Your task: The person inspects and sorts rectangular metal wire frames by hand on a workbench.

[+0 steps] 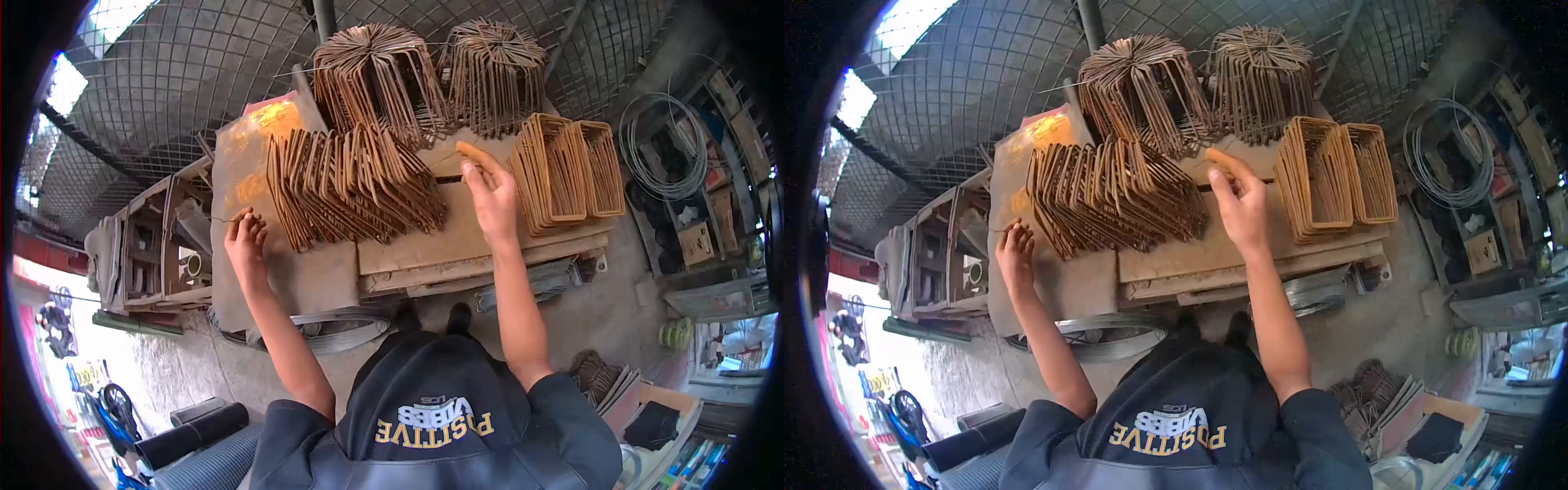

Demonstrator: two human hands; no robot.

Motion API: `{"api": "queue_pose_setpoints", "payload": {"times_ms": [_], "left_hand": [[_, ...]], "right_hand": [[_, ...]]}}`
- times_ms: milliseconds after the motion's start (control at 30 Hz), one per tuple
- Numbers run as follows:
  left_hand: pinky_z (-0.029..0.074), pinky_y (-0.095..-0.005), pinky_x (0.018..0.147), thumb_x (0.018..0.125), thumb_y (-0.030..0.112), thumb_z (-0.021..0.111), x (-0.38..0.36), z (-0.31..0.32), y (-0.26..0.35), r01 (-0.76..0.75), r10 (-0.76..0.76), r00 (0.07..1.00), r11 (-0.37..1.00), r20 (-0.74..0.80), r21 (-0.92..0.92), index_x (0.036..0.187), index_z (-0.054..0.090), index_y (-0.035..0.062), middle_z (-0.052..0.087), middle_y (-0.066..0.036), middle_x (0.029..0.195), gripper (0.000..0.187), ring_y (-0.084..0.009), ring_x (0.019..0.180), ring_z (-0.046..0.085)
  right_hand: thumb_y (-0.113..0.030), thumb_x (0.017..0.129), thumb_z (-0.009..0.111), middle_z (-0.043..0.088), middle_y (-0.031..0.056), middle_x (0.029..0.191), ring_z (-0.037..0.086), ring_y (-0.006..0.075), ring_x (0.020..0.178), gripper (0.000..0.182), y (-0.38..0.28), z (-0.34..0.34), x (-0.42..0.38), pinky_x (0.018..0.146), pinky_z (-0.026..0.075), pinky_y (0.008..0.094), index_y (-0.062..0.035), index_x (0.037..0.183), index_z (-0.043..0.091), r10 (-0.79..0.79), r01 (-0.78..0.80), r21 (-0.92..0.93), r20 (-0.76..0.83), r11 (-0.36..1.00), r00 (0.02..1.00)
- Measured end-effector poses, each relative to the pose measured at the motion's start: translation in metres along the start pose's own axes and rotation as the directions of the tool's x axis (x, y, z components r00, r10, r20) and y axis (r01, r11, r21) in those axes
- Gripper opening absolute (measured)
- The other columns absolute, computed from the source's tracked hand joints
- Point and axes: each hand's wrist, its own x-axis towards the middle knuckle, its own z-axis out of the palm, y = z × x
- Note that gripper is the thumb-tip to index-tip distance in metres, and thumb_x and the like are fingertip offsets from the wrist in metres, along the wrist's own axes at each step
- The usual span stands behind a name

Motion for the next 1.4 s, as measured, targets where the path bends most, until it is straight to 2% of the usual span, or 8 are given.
{"api": "queue_pose_setpoints", "payload": {"times_ms": [300,400,667,833,900,1033,1100,1400], "left_hand": [[0.057,-0.0264,0.076,0.109,0.020,0.066,-0.003,0.050,0.040,-0.155,0.150,0.980,0.987,0.129,0.031,0.124,0.071,-0.0022,0.072,-0.008,0.103,0.027,-0.0136,0.086,0.070],[0.056,-0.0272,0.078,0.112,0.022,0.060,-0.006,0.069,0.061,-0.298,0.275,0.928,0.953,0.251,0.060,0.123,0.073,0.0000,0.074,-0.006,0.099,0.028,-0.0118,0.084,0.069],[0.053,-0.0265,0.083,0.112,0.020,0.060,-0.003,0.101,0.089,-0.619,0.502,0.739,0.770,0.450,0.158,0.123,0.074,-0.0012,0.076,-0.004,0.106,0.028,-0.0095,0.096,0.068],[0.051,-0.0392,0.105,0.098,0.031,0.080,-0.026,0.121,0.089,-0.590,0.416,0.740,0.778,0.528,0.214,0.137,0.060,0.0009,0.066,-0.015,0.132,0.053,-0.0243,0.122,0.064],[0.048,-0.0425,0.110,0.093,0.034,0.084,-0.036,0.127,0.091,-0.722,0.478,0.669,0.599,0.569,0.346,0.145,0.053,0.0005,0.064,-0.019,0.136,0.068,-0.0300,0.126,0.063],[0.044,-0.0450,0.116,0.091,0.035,0.085,-0.049,0.133,0.096,-0.729,0.428,0.663,0.553,0.614,0.403,0.156,0.041,-0.0011,0.058,-0.025,0.143,0.086,-0.0363,0.132,0.059],[0.040,-0.0461,0.120,0.092,0.035,0.084,-0.050,0.134,0.095,-0.814,0.523,0.581,0.359,0.624,0.456,0.165,0.026,-0.0025,0.050,-0.029,0.151,0.101,-0.0396,0.141,0.051],[0.032,-0.0508,0.127,0.088,0.047,0.087,-0.073,0.145,0.090,-0.740,0.477,0.670,0.489,0.569,0.461,0.170,0.005,-0.0023,0.028,-0.034,0.165,0.126,-0.0451,0.154,0.035]], "right_hand": [[-0.018,0.107,0.068,0.070,0.0025,0.136,0.061,0.0063,0.098,0.046,-0.007,-0.028,-0.015,0.084,0.049,0.0234,-0.0008,0.149,0.061,-0.045,0.080,0.121,-0.271,0.989,0.961],[-0.017,0.108,0.067,0.069,0.0007,0.124,0.058,0.0058,0.095,0.049,0.005,-0.037,-0.016,0.078,0.047,0.0237,0.0013,0.153,0.057,-0.019,0.062,0.119,-0.333,0.991,0.943],[-0.015,0.110,0.064,0.067,0.0039,0.134,0.057,0.0060,0.094,0.049,0.007,-0.039,-0.026,0.078,0.047,0.0241,0.0036,0.154,0.054,0.047,0.012,0.187,-0.304,0.982,0.951],[-0.017,0.110,0.063,0.067,0.0035,0.134,0.057,0.0065,0.095,0.050,0.011,-0.031,-0.028,0.078,0.046,0.0240,0.0039,0.154,0.053,0.124,-0.052,0.242,-0.291,0.969,0.949],[-0.017,0.110,0.064,0.067,0.0027,0.132,0.057,0.0065,0.094,0.049,0.013,-0.027,-0.031,0.077,0.046,0.0241,0.0031,0.154,0.055,0.133,-0.062,0.231,-0.303,0.971,0.944],[-0.019,0.109,0.065,0.068,-0.0003,0.123,0.058,0.0062,0.093,0.047,0.017,-0.025,-0.035,0.077,0.047,0.0246,0.0002,0.151,0.059,0.144,-0.086,0.191,-0.317,0.978,0.938],[-0.018,0.109,0.065,0.068,-0.0019,0.119,0.059,0.0059,0.093,0.045,0.016,-0.024,-0.037,0.078,0.048,0.0244,-0.0008,0.149,0.061,0.146,-0.088,0.178,-0.344,0.980,0.928],[-0.021,0.106,0.070,0.070,-0.0027,0.116,0.057,0.0053,0.091,0.053,0.019,-0.025,-0.040,0.077,0.048,0.0235,-0.0069,0.156,0.056,0.093,-0.039,0.172,-0.316,0.984,0.944]]}}
